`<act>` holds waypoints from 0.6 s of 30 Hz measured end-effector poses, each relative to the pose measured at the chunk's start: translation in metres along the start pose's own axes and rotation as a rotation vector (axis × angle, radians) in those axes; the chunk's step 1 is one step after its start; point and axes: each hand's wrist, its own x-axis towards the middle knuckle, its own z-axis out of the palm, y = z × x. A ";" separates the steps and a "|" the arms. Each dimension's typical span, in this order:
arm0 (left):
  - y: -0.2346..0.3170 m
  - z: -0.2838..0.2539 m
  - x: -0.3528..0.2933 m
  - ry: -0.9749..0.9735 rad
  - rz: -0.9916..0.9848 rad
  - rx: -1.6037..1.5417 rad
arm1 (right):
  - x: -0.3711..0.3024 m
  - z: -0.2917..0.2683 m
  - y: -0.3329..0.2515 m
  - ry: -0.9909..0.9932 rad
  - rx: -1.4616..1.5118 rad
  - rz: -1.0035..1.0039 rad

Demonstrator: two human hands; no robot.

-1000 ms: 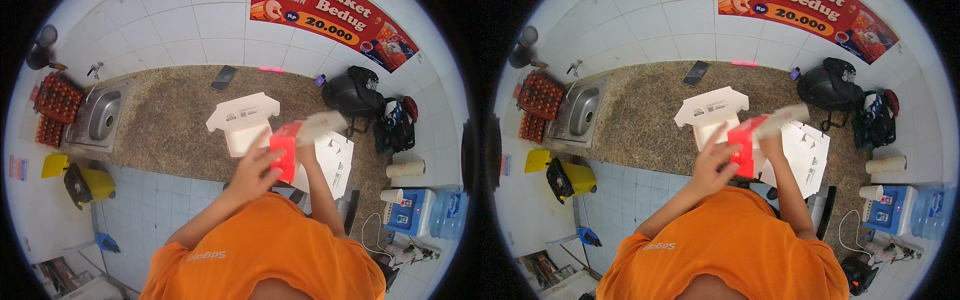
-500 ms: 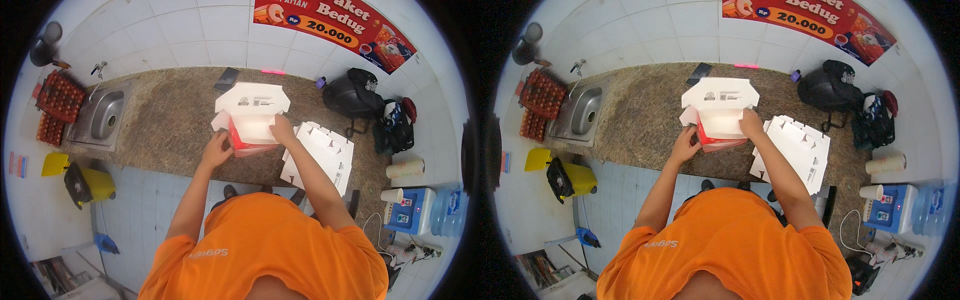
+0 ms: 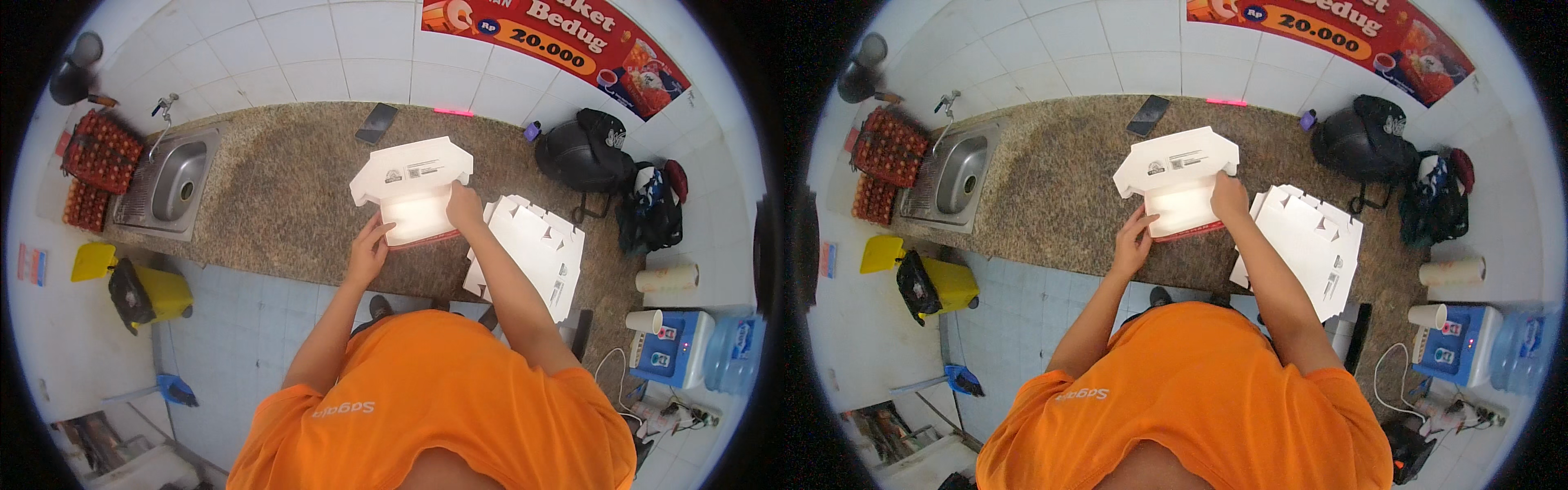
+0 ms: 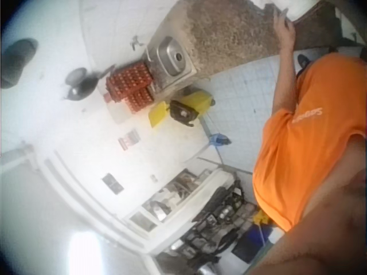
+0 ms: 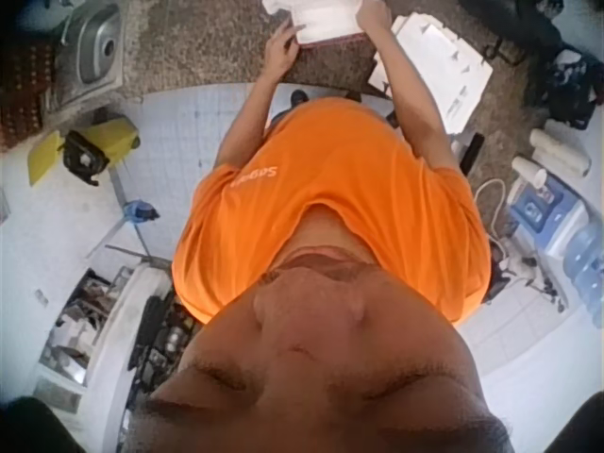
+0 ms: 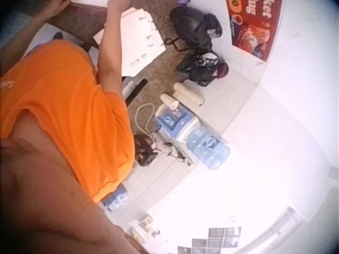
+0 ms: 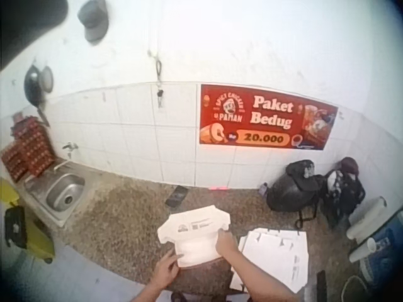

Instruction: The person assembles white cardboard food boxes by folding the flaps and inserting red paper inserts into the interior. The person handles the boxes one at a time, folding the sides and tucking the inserts into place on a countertop.

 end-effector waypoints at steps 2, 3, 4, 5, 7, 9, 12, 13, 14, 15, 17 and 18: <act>-0.004 0.000 -0.006 -0.019 -0.065 -0.066 | -0.001 -0.001 -0.006 -0.017 -0.014 0.010; -0.005 0.000 -0.007 -0.028 -0.097 -0.099 | -0.002 -0.003 -0.010 -0.031 -0.022 0.022; -0.005 0.000 -0.008 -0.020 -0.106 -0.113 | -0.003 -0.004 -0.014 -0.045 -0.030 0.035; -0.006 0.001 -0.006 -0.015 -0.110 -0.130 | -0.003 -0.002 -0.014 -0.040 -0.029 0.050; -0.007 0.005 -0.004 -0.006 -0.115 -0.142 | -0.004 0.001 -0.012 -0.028 -0.026 0.082; -0.003 0.007 -0.004 -0.001 -0.118 -0.131 | -0.008 0.004 -0.009 -0.015 -0.020 0.056; 0.002 0.014 -0.003 0.009 -0.118 -0.079 | -0.011 0.005 0.007 0.024 0.039 0.027; 0.004 0.017 -0.002 0.007 -0.114 -0.089 | -0.013 0.004 0.016 0.042 0.066 0.021; 0.005 0.016 -0.003 0.014 -0.120 -0.090 | -0.021 -0.004 0.022 0.068 0.195 -0.023; 0.003 0.013 -0.004 0.027 -0.129 -0.088 | -0.036 -0.021 0.027 0.091 0.325 -0.073; -0.001 0.012 -0.005 0.030 -0.098 -0.093 | -0.076 -0.068 0.048 -0.003 0.363 -0.127; -0.001 0.013 -0.006 0.027 -0.085 -0.100 | -0.102 -0.092 0.062 -0.126 0.275 -0.129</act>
